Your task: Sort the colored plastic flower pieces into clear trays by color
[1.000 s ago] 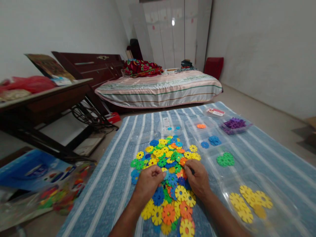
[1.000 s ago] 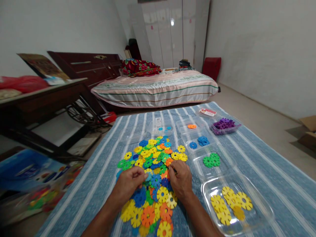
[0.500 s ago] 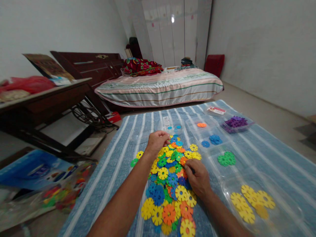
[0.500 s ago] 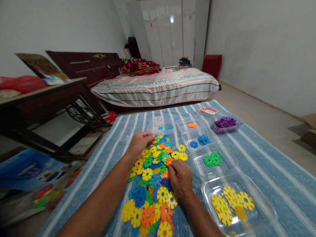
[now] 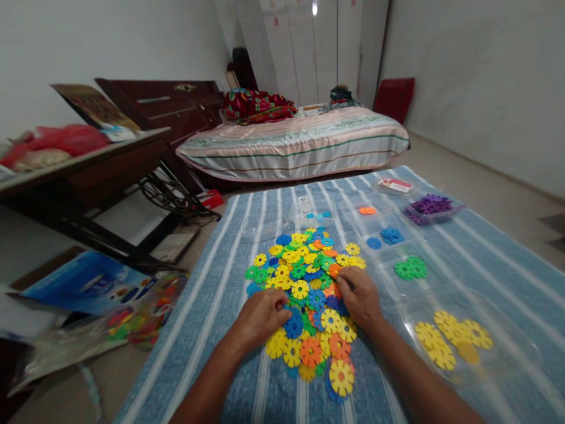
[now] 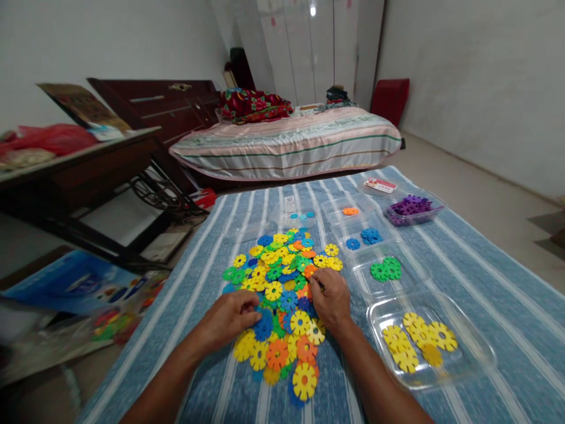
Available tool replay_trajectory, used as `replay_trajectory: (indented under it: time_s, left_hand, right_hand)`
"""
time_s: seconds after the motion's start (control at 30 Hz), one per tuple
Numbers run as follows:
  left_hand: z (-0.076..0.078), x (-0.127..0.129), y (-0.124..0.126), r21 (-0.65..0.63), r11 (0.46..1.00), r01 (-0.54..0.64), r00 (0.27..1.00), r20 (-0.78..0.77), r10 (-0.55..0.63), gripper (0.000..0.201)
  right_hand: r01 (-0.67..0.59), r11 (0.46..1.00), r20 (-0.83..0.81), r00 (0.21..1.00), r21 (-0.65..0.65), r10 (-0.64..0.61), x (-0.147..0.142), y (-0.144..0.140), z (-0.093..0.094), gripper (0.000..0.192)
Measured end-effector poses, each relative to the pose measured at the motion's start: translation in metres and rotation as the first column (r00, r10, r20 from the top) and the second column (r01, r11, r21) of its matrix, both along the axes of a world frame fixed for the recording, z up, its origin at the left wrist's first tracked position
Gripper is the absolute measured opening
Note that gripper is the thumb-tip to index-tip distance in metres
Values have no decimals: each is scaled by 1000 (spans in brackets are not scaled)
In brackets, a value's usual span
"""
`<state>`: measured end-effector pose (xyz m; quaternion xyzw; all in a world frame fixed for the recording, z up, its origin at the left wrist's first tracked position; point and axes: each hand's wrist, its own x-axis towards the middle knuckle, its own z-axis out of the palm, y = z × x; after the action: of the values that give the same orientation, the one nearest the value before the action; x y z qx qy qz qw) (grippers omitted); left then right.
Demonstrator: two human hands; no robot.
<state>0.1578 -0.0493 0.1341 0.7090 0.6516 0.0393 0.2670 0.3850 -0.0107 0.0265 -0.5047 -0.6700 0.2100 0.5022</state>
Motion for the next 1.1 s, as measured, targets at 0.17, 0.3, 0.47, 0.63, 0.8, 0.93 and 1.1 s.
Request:
replay_trajectory:
  time_s: [0.17, 0.3, 0.47, 0.63, 0.8, 0.93, 1.1]
  left_hand:
    - [-7, 5, -18, -36, 998, -43, 990, -134, 37, 25]
    - [-18, 7, -24, 8, 998, -57, 993, -105, 57, 26]
    - [-24, 6, -23, 23, 994, -106, 994, -25, 107, 20]
    - [-19, 10, -21, 28, 991, -128, 991, 39, 126, 11]
    - [-14, 8, -19, -40, 983, -180, 950, 253, 184, 14]
    - [-4, 3, -13, -210, 963, -169, 871, 426, 246, 25]
    - [16, 21, 16, -278, 952, -131, 837, 484, 257, 32]
  right_hand:
    - [-2, 1000, -1, 1000, -12, 2, 1, 1, -1, 18]
    - [2, 1000, 5, 1000, -14, -1, 2, 1, 0, 18]
    - [-4, 1000, 10, 1000, -19, 4, 1, 0, 1, 18]
    - [2, 1000, 16, 1000, -19, -2, 1, 1, 2, 19]
    - [11, 1000, 7, 1000, 2, -11, -1, 1, 2, 17]
    - [22, 1000, 6, 1000, 19, -22, -3, 3, 2, 17]
    - [23, 999, 2, 1000, 34, -23, -6, 5, 1, 17]
